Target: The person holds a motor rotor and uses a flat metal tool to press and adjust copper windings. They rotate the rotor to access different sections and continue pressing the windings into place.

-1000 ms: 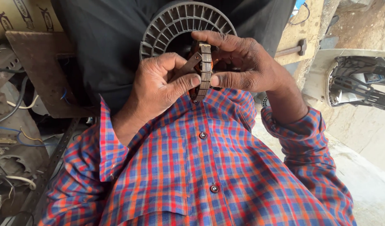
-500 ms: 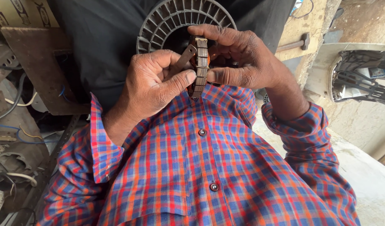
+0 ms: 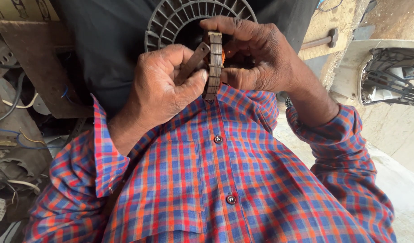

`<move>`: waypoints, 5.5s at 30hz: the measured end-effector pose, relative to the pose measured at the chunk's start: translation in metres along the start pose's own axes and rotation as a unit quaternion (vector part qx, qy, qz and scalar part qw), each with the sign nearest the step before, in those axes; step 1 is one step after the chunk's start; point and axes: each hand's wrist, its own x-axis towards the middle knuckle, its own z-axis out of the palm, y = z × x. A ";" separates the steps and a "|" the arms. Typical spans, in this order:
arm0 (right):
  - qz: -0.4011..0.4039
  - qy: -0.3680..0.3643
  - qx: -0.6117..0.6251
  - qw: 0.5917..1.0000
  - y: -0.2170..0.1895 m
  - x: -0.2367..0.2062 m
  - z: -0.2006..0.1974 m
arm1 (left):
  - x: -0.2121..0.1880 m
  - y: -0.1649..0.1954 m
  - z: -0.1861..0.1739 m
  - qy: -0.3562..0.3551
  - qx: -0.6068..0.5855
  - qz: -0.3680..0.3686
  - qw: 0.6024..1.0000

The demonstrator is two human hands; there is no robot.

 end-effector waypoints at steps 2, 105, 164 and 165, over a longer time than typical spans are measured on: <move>-0.015 0.008 -0.061 0.998 -0.003 0.002 0.003 | 0.001 0.000 0.001 -0.001 0.000 -0.005 1.000; 0.036 -0.052 0.140 0.988 -0.023 -0.001 -0.003 | -0.005 0.050 -0.028 0.050 0.151 0.140 0.977; -0.004 0.019 -0.126 0.992 -0.030 0.003 0.010 | -0.001 0.022 -0.003 0.016 0.089 0.052 0.995; -0.004 0.007 -0.099 0.995 -0.031 0.003 0.008 | -0.001 0.027 -0.007 0.013 0.100 0.059 0.993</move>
